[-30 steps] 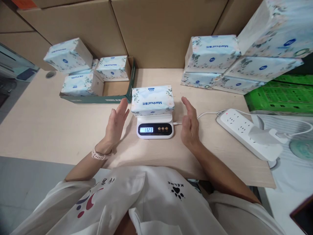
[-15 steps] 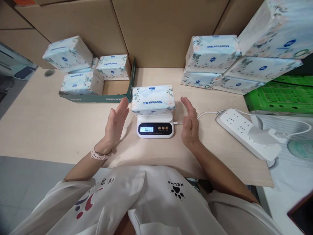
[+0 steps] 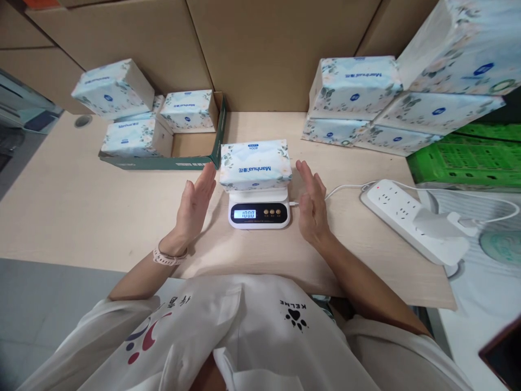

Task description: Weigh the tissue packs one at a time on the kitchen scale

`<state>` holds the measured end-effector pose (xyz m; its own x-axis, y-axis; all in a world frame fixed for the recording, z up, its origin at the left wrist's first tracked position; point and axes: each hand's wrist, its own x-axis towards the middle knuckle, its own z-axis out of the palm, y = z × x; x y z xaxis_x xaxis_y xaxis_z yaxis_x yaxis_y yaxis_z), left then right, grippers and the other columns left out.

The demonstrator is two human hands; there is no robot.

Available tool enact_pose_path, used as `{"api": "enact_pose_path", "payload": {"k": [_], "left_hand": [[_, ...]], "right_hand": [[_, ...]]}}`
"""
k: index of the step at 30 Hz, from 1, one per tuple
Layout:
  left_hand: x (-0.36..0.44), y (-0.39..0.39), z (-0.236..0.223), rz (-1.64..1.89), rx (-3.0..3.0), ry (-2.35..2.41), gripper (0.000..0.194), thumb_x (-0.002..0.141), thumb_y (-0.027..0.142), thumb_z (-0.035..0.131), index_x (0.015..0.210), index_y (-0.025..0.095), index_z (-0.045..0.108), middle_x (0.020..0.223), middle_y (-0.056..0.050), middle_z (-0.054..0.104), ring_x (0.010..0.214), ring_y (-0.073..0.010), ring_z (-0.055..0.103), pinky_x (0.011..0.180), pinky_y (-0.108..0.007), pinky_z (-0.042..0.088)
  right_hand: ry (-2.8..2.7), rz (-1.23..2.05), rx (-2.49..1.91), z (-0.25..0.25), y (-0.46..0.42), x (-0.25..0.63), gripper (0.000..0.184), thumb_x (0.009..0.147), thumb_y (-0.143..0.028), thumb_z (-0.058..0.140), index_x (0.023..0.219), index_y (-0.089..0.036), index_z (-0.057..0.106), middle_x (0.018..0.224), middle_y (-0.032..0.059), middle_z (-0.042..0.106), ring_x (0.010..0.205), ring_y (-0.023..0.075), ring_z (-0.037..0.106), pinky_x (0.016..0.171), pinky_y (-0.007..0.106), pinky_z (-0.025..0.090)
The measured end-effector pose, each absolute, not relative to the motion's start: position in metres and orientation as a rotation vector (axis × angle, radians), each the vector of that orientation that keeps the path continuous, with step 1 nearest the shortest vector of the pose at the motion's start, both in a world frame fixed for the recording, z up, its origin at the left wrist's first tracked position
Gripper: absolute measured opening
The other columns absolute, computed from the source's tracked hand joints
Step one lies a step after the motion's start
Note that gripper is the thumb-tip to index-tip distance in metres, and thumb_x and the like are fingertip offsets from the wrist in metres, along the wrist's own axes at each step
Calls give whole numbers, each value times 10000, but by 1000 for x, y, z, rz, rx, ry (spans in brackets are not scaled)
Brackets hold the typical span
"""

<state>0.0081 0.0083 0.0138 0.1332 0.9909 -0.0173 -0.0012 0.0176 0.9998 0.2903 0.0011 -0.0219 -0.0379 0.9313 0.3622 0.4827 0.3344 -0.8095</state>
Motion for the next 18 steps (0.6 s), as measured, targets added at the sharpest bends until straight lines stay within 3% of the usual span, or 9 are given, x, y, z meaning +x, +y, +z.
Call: {"api": "enact_pose_path", "payload": {"k": [8, 18], "left_hand": [[7, 8, 13, 1076, 1257, 1129, 788, 1012, 775, 212, 1660, 341, 327, 1800, 48, 177, 1692, -210, 113, 1409, -421, 116], [8, 8, 11, 1024, 1274, 1113, 805, 1029, 746, 178, 1696, 299, 243, 1805, 38, 133, 1696, -215, 67, 1413, -416, 79]], "right_hand": [[-1745, 574, -1312, -21, 2, 292, 718, 1031, -698, 130, 1675, -400, 238, 1714, 37, 429, 1612, 271, 391, 1377, 626, 95], [-1794, 536, -1362, -28, 5, 293, 738, 1021, -719, 97, 1679, -415, 235, 1705, -5, 444, 1633, 275, 346, 1376, 597, 129]]}}
